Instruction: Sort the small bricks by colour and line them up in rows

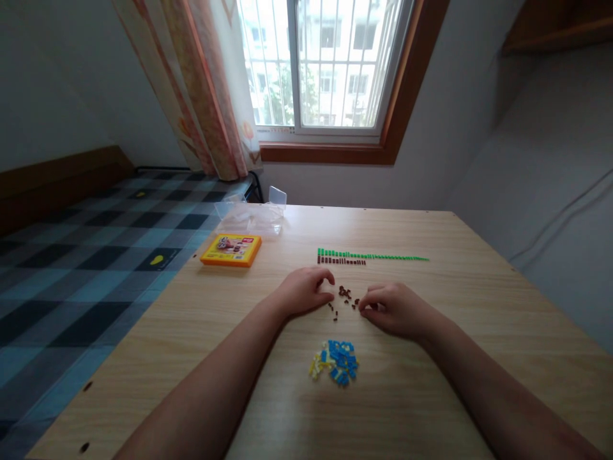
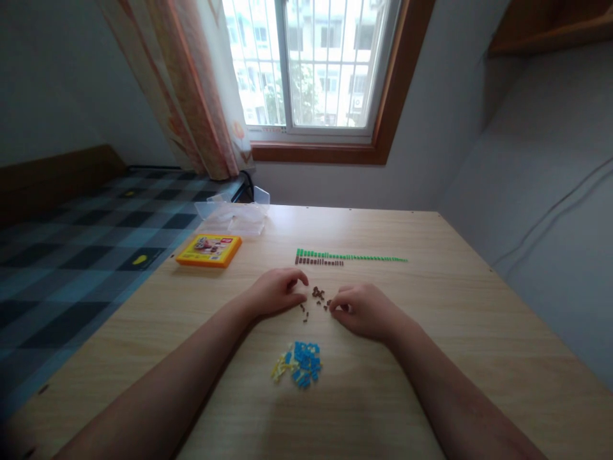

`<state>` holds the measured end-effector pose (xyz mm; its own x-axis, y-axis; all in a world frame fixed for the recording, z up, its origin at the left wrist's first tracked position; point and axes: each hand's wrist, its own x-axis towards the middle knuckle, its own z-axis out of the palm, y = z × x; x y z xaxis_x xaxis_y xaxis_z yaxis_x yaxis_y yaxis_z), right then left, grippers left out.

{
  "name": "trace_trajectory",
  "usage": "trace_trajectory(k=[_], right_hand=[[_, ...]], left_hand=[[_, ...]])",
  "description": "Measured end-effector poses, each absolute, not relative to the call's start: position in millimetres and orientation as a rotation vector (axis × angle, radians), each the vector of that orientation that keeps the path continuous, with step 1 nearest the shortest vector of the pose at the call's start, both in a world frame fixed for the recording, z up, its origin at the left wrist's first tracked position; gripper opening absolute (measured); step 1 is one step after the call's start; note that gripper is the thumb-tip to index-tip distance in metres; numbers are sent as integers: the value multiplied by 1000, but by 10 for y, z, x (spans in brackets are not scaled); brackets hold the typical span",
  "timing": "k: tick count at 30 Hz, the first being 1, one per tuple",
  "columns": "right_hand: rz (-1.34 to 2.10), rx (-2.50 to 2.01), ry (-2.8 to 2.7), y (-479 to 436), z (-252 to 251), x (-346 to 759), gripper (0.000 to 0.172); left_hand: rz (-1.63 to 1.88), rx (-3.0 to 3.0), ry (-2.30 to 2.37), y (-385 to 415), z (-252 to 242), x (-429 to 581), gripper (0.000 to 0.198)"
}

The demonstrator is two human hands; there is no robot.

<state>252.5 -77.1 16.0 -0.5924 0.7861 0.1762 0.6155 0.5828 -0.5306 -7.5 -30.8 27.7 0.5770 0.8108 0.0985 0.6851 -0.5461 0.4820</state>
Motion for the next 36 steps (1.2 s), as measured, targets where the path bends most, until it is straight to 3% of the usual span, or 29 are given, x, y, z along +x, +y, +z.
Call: trace_trajectory(k=[8,12,19,24,36], right_hand=[[629,-1204,-2365,-706,161,2628,12],[596,-1240,-2296,-656,167,2689,15],[667,-1267,-2261,-663,183,2782,12],[665,-1254,-2305,-657,131,2756,15],[360,-1327,-2302,-477,-7,2772,22]], left_hand=[[288,2569,1119,-368,331,-81,30],[403,2530,1131,-357,300,-78,27],[644,2306,1173,-237,162,-110,44],[730,2160,1164,-182,121,-133,45],[731,2186,1257,-153,91,-100,45]])
